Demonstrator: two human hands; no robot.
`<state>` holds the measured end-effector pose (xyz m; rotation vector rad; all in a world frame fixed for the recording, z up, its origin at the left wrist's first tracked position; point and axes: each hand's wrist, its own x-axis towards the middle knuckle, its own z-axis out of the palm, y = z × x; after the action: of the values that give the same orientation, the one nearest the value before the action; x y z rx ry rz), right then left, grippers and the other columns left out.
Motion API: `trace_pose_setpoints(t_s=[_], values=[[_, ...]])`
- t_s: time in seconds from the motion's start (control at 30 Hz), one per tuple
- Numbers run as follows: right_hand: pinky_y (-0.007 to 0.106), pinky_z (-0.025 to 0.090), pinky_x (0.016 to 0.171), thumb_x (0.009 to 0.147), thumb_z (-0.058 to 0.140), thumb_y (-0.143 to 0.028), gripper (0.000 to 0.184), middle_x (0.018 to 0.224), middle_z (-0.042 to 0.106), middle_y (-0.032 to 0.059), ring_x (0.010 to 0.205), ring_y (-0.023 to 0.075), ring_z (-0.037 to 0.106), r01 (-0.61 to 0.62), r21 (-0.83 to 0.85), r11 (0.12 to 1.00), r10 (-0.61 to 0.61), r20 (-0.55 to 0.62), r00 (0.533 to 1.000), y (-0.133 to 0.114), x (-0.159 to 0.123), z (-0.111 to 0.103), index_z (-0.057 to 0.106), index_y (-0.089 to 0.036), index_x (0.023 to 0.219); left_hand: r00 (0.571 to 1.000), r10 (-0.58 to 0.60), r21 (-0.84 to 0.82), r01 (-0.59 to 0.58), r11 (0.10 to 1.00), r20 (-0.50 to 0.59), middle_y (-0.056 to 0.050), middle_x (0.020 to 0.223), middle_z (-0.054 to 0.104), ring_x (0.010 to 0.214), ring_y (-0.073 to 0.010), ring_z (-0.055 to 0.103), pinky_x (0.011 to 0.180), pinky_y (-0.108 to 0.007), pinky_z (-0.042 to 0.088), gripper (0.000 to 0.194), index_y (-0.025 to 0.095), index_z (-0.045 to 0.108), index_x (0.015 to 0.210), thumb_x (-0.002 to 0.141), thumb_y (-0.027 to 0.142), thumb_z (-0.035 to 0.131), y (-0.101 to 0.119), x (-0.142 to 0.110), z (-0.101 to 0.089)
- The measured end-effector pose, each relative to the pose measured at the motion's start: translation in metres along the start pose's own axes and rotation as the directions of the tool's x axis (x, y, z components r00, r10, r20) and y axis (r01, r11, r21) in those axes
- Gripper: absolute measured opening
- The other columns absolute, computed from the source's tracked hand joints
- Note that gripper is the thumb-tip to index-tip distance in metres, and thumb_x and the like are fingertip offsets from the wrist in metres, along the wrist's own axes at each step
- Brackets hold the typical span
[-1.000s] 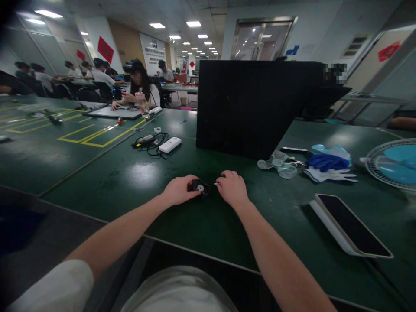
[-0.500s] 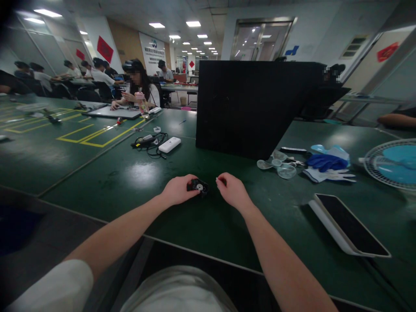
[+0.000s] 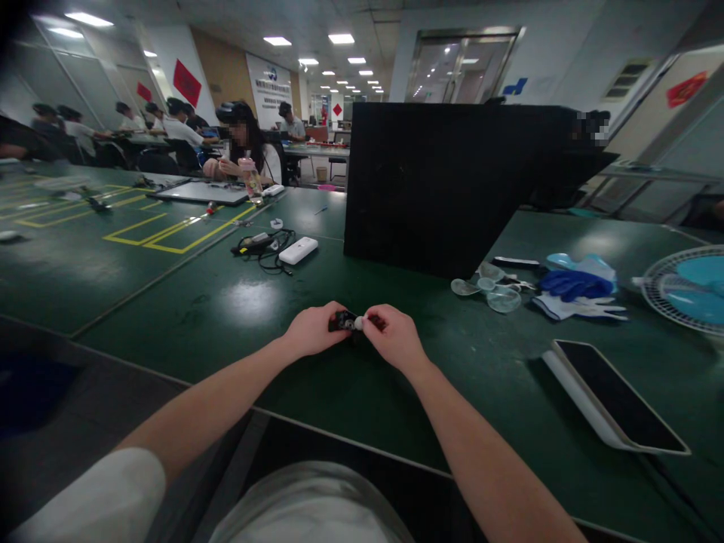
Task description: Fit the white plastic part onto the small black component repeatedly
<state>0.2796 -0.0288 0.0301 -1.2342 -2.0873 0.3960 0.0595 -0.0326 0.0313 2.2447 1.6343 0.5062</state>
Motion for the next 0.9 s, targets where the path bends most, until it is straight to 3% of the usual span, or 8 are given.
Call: trace_pose_setpoints(t_s=[0.17, 0.33, 0.53, 0.67, 0.73, 0.9], values=[[0.03, 0.049, 0.059, 0.091, 0.058, -0.035, 0.018, 0.089, 0.071, 0.0051, 0.069, 0.0169, 0.062, 0.057, -0.069, 0.996, -0.054, 0.043, 0.998, -0.003, -0.001, -0.004, 0.071, -0.022, 0.089, 1.0, 0.003, -0.006, -0.003, 1.0, 0.001, -0.004, 0.099, 0.074, 0.088, -0.0257, 0.071, 0.075, -0.034, 0.053, 0.043, 0.027, 0.06, 0.12, 0.084, 0.05, 0.067, -0.001, 0.001, 0.0], [0.029, 0.047, 0.059, 0.092, 0.058, -0.035, 0.018, 0.083, 0.072, 0.0003, 0.068, 0.0162, 0.063, 0.003, -0.094, 0.996, 0.011, 0.143, 0.99, 0.002, -0.001, -0.003, 0.073, -0.026, 0.091, 1.0, 0.013, -0.03, -0.013, 0.999, 0.015, -0.003, 0.098, 0.074, 0.087, -0.0243, 0.071, 0.074, -0.033, 0.053, 0.041, 0.027, 0.06, 0.118, 0.085, 0.051, 0.065, -0.001, 0.001, 0.0], [0.028, 0.042, 0.051, 0.093, 0.055, -0.055, 0.038, 0.071, 0.069, 0.0003, 0.058, 0.0147, 0.06, -0.052, -0.131, 0.99, 0.073, 0.161, 0.984, 0.006, 0.0, -0.007, 0.074, -0.025, 0.082, 0.999, 0.038, -0.031, -0.039, 0.999, -0.014, -0.004, 0.103, 0.073, 0.09, -0.0254, 0.071, 0.075, -0.035, 0.054, 0.043, 0.027, 0.059, 0.12, 0.085, 0.051, 0.065, -0.006, 0.002, 0.003], [0.029, 0.047, 0.054, 0.087, 0.063, -0.058, 0.042, 0.087, 0.073, 0.0034, 0.063, 0.0157, 0.063, -0.11, -0.115, 0.987, 0.123, 0.115, 0.986, 0.007, 0.002, -0.007, 0.072, -0.024, 0.109, 0.997, 0.076, -0.04, -0.077, 0.996, -0.033, -0.004, 0.108, 0.072, 0.094, -0.0255, 0.07, 0.078, -0.035, 0.054, 0.045, 0.028, 0.058, 0.122, 0.083, 0.05, 0.066, -0.01, 0.004, 0.006], [0.03, 0.05, 0.058, 0.081, 0.072, -0.055, 0.055, 0.101, 0.073, 0.0054, 0.069, 0.0167, 0.064, -0.092, -0.1, 0.991, 0.106, 0.144, 0.984, 0.008, 0.001, -0.005, 0.065, -0.024, 0.125, 0.997, 0.076, -0.044, -0.077, 0.996, -0.026, -0.004, 0.108, 0.072, 0.095, -0.026, 0.07, 0.079, -0.036, 0.054, 0.051, 0.028, 0.054, 0.127, 0.082, 0.049, 0.067, -0.011, 0.005, 0.008], [0.033, 0.053, 0.067, 0.077, 0.078, -0.047, 0.059, 0.111, 0.072, 0.0061, 0.077, 0.0182, 0.065, -0.005, -0.056, 0.998, 0.019, 0.245, 0.969, 0.013, -0.001, 0.003, 0.062, -0.026, 0.129, 0.991, 0.131, -0.047, -0.132, 0.99, -0.023, -0.006, 0.118, 0.07, 0.102, -0.0267, 0.069, 0.087, -0.038, 0.054, 0.062, 0.028, 0.048, 0.138, 0.082, 0.046, 0.068, -0.008, 0.003, 0.009]])
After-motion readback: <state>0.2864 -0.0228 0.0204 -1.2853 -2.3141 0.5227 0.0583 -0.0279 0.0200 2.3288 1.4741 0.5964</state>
